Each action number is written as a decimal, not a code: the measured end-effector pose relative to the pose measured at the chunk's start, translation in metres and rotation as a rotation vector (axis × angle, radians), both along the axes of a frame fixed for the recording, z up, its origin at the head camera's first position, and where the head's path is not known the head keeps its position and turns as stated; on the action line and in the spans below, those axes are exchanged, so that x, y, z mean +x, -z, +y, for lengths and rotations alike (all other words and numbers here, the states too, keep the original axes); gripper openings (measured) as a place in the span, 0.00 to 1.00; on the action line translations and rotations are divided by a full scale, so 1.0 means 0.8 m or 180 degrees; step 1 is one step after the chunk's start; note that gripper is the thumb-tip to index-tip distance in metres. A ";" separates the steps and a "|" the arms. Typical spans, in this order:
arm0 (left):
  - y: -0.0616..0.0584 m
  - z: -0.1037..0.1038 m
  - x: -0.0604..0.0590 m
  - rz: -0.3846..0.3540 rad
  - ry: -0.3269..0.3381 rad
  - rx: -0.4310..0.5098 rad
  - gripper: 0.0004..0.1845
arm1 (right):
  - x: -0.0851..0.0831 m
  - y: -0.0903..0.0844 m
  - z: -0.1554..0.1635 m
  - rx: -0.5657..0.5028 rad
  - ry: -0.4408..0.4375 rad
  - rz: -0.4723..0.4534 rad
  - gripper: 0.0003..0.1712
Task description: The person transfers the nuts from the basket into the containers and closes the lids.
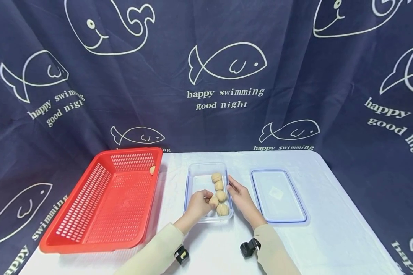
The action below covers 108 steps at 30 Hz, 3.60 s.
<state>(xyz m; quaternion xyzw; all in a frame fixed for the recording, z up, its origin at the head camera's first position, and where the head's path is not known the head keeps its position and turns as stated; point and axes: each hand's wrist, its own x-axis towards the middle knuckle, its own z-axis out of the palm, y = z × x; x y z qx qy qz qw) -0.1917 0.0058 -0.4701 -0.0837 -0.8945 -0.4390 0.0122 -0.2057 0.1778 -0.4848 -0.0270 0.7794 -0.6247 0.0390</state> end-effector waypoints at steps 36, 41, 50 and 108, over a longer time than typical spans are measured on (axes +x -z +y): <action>-0.182 -0.057 -0.073 0.0313 0.0217 0.1143 0.14 | 0.001 0.003 0.003 0.0107 0.0016 -0.0093 0.30; -0.193 -0.090 -0.082 0.0568 0.0157 0.1451 0.15 | 0.001 0.004 0.000 0.0124 0.0016 -0.0092 0.30; -0.182 -0.166 -0.103 0.0731 -0.0188 0.1866 0.17 | -0.002 0.005 -0.001 0.0073 0.0014 -0.0095 0.30; -0.002 -0.254 -0.144 -0.0200 -0.1085 -0.0059 0.14 | 0.002 0.002 0.000 0.0025 0.0055 -0.0088 0.29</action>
